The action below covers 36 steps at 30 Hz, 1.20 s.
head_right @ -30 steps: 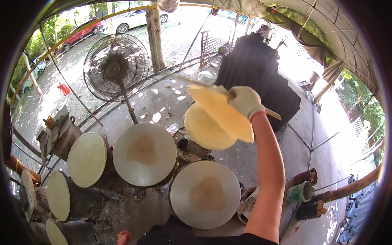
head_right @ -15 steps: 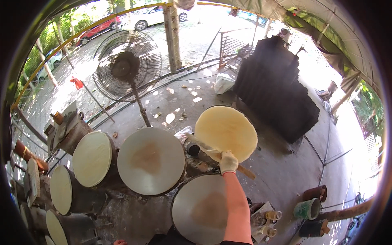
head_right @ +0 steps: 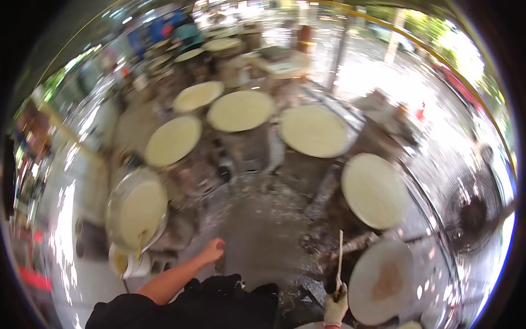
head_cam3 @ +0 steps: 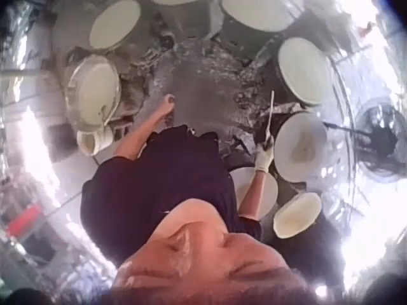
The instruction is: The person scoops batter from a large bowl using a ladle and scraper, spreads it thinly across circular hot plates, and peels the cooked thin wrappers off the griddles using a stick to stack them.
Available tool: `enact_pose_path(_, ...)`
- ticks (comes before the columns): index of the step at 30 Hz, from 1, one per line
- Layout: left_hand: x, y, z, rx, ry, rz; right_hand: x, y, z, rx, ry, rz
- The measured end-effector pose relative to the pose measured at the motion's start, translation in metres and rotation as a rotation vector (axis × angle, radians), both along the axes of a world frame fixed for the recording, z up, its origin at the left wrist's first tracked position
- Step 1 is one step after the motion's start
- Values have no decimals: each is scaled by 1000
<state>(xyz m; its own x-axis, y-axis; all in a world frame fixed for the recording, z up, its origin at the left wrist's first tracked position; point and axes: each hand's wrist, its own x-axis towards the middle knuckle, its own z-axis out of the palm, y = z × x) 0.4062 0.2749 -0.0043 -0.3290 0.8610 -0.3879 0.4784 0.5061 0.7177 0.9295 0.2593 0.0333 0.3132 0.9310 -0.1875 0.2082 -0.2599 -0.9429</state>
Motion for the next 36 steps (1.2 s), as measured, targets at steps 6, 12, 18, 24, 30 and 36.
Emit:
enact_pose_path(6,-164,-98,57,-15,427,447,-276,94,35,-29,13,601)
enact_pose_path(12,-325,-217,2,-613,573,591,-548,71,63,-446,316,884)
enact_pose_path(18,-424,-275,-20,-836,182,457,-722,34,76,-644,232,1027)
enact_pose_path(24,-477,-337,31,-515,319,593,-817,39,59,-591,136,1190)
enact_pose_path(30,-455,-351,169,32,160,908,-874,31,49,-548,157,1266)
enact_pose_path(36,-463,-330,78,-219,-63,1070,-910,14,13,93,-776,1802)
